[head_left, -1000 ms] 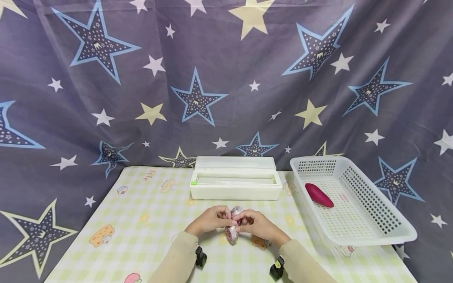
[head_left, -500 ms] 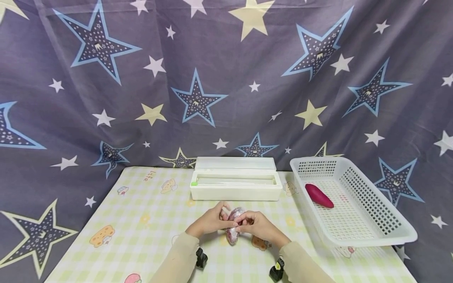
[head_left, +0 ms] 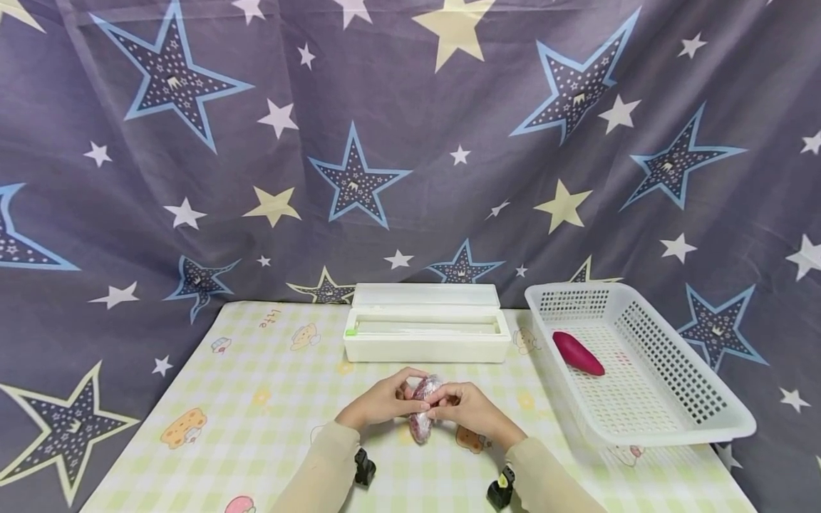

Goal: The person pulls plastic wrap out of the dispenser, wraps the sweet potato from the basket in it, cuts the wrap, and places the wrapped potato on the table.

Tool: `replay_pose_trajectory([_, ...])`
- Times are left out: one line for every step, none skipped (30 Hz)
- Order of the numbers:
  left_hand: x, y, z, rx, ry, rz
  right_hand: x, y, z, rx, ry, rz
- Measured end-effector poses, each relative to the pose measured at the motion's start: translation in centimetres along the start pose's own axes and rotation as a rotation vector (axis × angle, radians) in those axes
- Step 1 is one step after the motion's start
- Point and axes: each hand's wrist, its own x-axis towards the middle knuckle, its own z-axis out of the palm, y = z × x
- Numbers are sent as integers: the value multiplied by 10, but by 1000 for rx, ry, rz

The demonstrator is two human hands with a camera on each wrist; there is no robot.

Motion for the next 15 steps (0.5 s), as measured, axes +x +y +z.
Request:
replay_pose_trajectory([0,0,0,1,0,5,0,0,0,0,3,7])
replay_pose_trajectory([0,0,0,3,-2,7,-1,0,0,1,7,10])
replay_pose_trajectory([-1,1,0,8,-5,7,-1,1,0,3,10,13])
replay_pose_trajectory([-2,1,0,12,-9,4,-2,0,0,4,10,17])
replay_pose_trajectory([-3,2,0,12,-12,0,-2,0,0,1,9,18])
replay_pose_trajectory([-3,3,0,14,-16,-3,-2,0,1,-3,7,20])
replay_pose_trajectory([-4,4,-1,17,-21,-5,-2,-1,1,-7,4,22])
replay_pose_trajectory([-5,5,-1,17,-24,-8,-2,-1,1,-14,4,22])
replay_pose_trajectory([-6,6,-2,13,-28,-5,-2,-1,1,-22,3,24])
replay_pose_trajectory([-6,7,-3,5,-31,3,-1,-2,1,-32,3,25])
replay_pose_trajectory([-6,7,-3,-7,-37,11,-1,-2,1,-40,4,26])
replay_pose_trajectory([-6,7,-4,-26,-46,20,0,-2,0,-41,3,27])
replay_pose_trajectory([-6,8,-4,-44,-54,35,0,-3,0,-45,1,29])
replay_pose_trajectory([-6,7,-5,-60,-61,49,1,-3,-1,-49,-3,28])
replay_pose_trajectory([-6,7,-5,-74,-70,62,2,-3,-1,-49,-11,28])
